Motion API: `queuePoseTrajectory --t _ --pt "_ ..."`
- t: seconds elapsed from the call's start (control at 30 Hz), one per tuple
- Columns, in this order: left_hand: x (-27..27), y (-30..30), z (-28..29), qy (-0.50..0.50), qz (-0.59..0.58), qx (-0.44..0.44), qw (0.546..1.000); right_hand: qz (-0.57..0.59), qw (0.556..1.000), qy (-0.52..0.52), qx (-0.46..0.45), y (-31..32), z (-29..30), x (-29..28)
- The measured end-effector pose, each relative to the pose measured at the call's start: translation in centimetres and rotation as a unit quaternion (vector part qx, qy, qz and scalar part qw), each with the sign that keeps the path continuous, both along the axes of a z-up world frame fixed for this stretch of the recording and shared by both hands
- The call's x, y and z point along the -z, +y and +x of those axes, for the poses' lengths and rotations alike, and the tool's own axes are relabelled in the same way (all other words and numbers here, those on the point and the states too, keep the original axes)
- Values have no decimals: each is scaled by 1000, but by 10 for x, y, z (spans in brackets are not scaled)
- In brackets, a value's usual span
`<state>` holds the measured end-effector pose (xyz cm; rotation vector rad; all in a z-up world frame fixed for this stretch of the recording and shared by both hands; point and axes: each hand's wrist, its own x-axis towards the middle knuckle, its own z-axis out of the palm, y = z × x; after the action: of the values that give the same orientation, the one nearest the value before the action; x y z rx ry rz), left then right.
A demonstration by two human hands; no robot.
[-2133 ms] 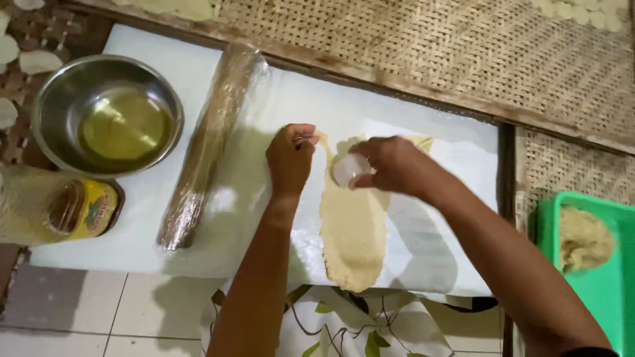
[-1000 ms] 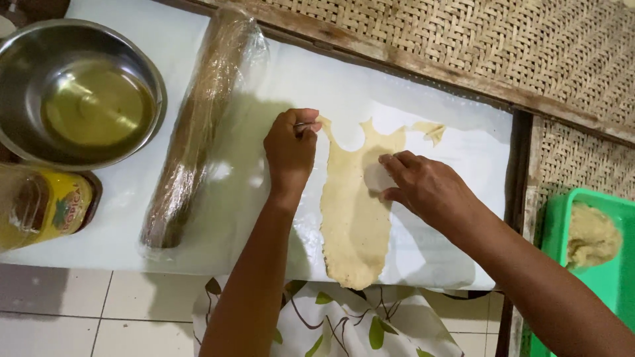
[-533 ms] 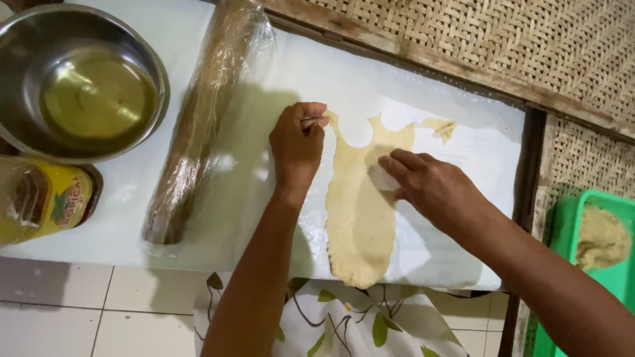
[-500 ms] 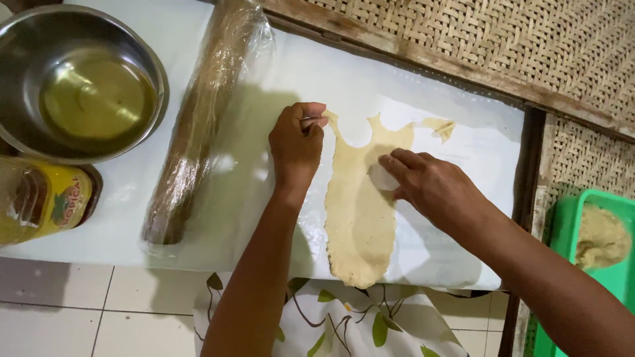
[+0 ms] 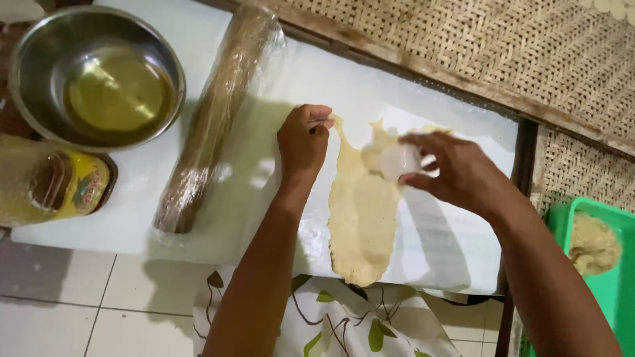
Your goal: Cutting out small circular dough pieces using a mold and placing them on a drying rack.
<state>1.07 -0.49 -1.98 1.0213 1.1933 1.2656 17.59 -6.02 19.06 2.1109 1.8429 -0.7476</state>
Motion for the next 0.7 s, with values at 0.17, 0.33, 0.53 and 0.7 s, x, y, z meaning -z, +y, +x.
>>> queuePoseTrajectory --t 0.17,0.33,0.53,0.7 --pt "-15 2 -4 34 -16 15 999 123 980 73 -136 -9 -8 22" --pt "-18 -1 -6 46 -23 16 999 140 970 51 -190 -7 -28 31" --pt "-24 -1 -8 31 -25 24 999 85 979 25 -186 -3 -45 32" --pt "-27 -4 -8 23 -19 21 999 106 964 -6 -246 -4 -42 40"
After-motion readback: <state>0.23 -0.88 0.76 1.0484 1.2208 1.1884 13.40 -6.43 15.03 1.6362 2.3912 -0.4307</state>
